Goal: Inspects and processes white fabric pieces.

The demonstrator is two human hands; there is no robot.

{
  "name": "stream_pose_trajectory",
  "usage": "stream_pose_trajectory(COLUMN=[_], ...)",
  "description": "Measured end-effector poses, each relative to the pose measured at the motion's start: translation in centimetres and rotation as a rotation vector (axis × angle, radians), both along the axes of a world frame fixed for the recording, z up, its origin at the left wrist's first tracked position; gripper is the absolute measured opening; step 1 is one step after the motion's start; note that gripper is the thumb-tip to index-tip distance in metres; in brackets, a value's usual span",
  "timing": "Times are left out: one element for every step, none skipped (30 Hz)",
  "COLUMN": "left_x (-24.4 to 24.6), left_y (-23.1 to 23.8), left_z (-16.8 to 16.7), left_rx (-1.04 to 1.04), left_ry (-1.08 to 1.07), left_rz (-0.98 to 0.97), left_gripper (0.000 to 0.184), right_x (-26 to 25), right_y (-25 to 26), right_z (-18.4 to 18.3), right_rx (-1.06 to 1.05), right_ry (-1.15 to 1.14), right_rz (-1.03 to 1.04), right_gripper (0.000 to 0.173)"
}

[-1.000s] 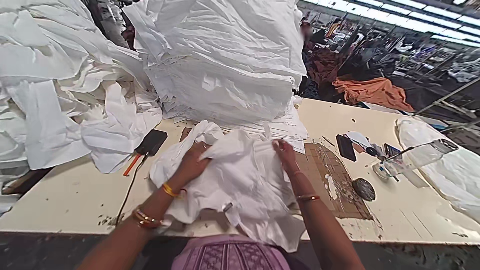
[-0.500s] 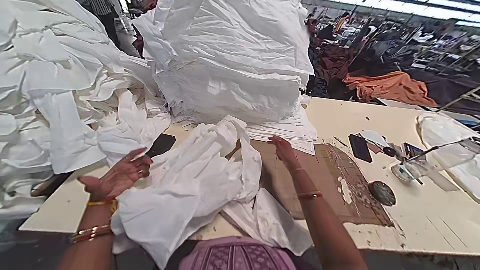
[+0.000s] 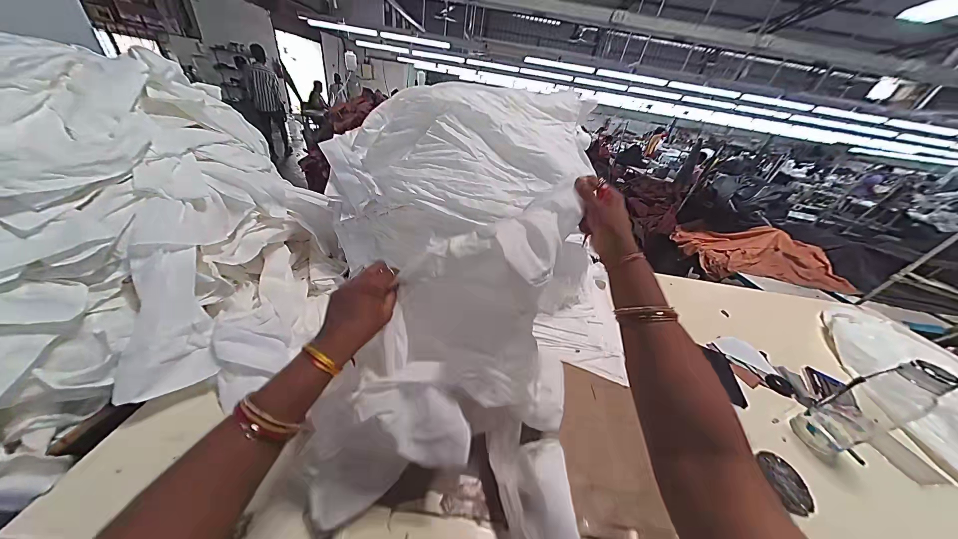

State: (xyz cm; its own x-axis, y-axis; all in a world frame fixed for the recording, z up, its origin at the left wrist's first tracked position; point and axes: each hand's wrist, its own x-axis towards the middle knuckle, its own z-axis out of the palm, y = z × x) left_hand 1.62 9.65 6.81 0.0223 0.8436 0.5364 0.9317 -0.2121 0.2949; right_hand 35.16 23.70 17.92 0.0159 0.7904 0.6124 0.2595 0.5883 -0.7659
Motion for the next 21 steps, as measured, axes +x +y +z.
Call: stream_pose_trajectory(left_x=[-0.8, -1.8, -2.9, -4.0, -4.3, -3.5, -2.2, -0.8, 0.8, 2.5, 4.1, 5.8, 7.3, 8.5, 9.4, 9.8, 10.0, 9.8, 9.5, 9.3, 8.9], left_y=[1.0, 1.3, 0.9, 0.2, -0.2, -0.8, -1.4, -1.6, -1.2, -0.5, -0.2, -0.8, -1.9, -3.0, -3.5, -3.5, -3.1, -2.5, -2.0, -1.7, -1.2], left_z=[1.9, 4.2, 6.6, 8.6, 10.0, 11.0, 11.9, 12.6, 13.0, 13.2, 13.0, 12.5, 12.0, 11.2, 9.8, 8.0, 6.3, 4.8, 3.4, 2.6, 2.0], left_rx=[0.109, 0.097, -0.016, -0.147, -0.246, -0.301, -0.239, -0.085, 0.068, 0.139, 0.145, 0.111, 0.027, -0.125, -0.262, -0.364, -0.407, -0.425, -0.401, -0.351, -0.312], left_ry=[-0.001, -0.028, -0.069, -0.082, -0.089, -0.141, -0.22, -0.31, -0.362, -0.364, -0.367, -0.413, -0.488, -0.6, -0.763, -0.947, -1.061, -1.052, -0.938, -0.742, -0.558], left_rz=[-0.009, -0.095, -0.296, -0.614, -0.977, -1.253, -1.356, -1.289, -1.136, -1.01, -0.965, -0.962, -0.992, -1.06, -1.138, -1.19, -1.204, -1.203, -1.182, -1.145, -1.086], left_gripper=[0.023, 0.02, 0.018, 0.02, 0.029, 0.041, 0.047, 0.044, 0.047, 0.058, 0.067, 0.059, 0.037, 0.022, 0.02, 0.028, 0.042, 0.067, 0.076, 0.062, 0.045], right_x=[0.8, 1.2, 1.3, 1.3, 1.3, 1.3, 1.6, 1.7, 1.5, 1.1, 0.6, 0.0, -0.3, -0.3, 0.0, 0.6, 1.3, 1.9, 2.5, 2.8, 3.1], right_y=[-1.1, -2.7, -4.7, -6.9, -9.2, -11.3, -12.2, -12.8, -13.5, -14.3, -15.2, -16.2, -16.8, -16.9, -16.6, -15.9, -14.7, -13.8, -13.4, -13.3, -13.7], right_z=[3.5, 6.7, 9.4, 11.5, 13.0, 13.9, 14.9, 15.6, 15.7, 15.6, 15.4, 14.9, 14.6, 14.5, 14.4, 14.3, 14.4, 14.3, 14.0, 13.6, 13.1], right_rx=[0.121, 0.23, 0.342, 0.44, 0.512, 0.539, 0.558, 0.562, 0.555, 0.561, 0.583, 0.607, 0.633, 0.665, 0.69, 0.715, 0.749, 0.781, 0.805, 0.831, 0.852], right_ry=[-0.04, -0.082, -0.122, -0.176, -0.236, -0.303, -0.397, -0.508, -0.625, -0.727, -0.803, -0.836, -0.872, -0.912, -0.945, -0.959, -0.957, -0.939, -0.917, -0.893, -0.873], right_rz=[-0.039, -0.07, -0.081, -0.063, 0.004, 0.116, 0.263, 0.42, 0.545, 0.623, 0.646, 0.608, 0.533, 0.426, 0.307, 0.197, 0.109, 0.038, -0.033, -0.104, -0.162], right_gripper=[0.027, 0.029, 0.029, 0.025, 0.019, 0.011, 0.008, 0.012, 0.011, 0.01, 0.011, 0.014, 0.016, 0.017, 0.019, 0.021, 0.024, 0.026, 0.029, 0.03, 0.031])
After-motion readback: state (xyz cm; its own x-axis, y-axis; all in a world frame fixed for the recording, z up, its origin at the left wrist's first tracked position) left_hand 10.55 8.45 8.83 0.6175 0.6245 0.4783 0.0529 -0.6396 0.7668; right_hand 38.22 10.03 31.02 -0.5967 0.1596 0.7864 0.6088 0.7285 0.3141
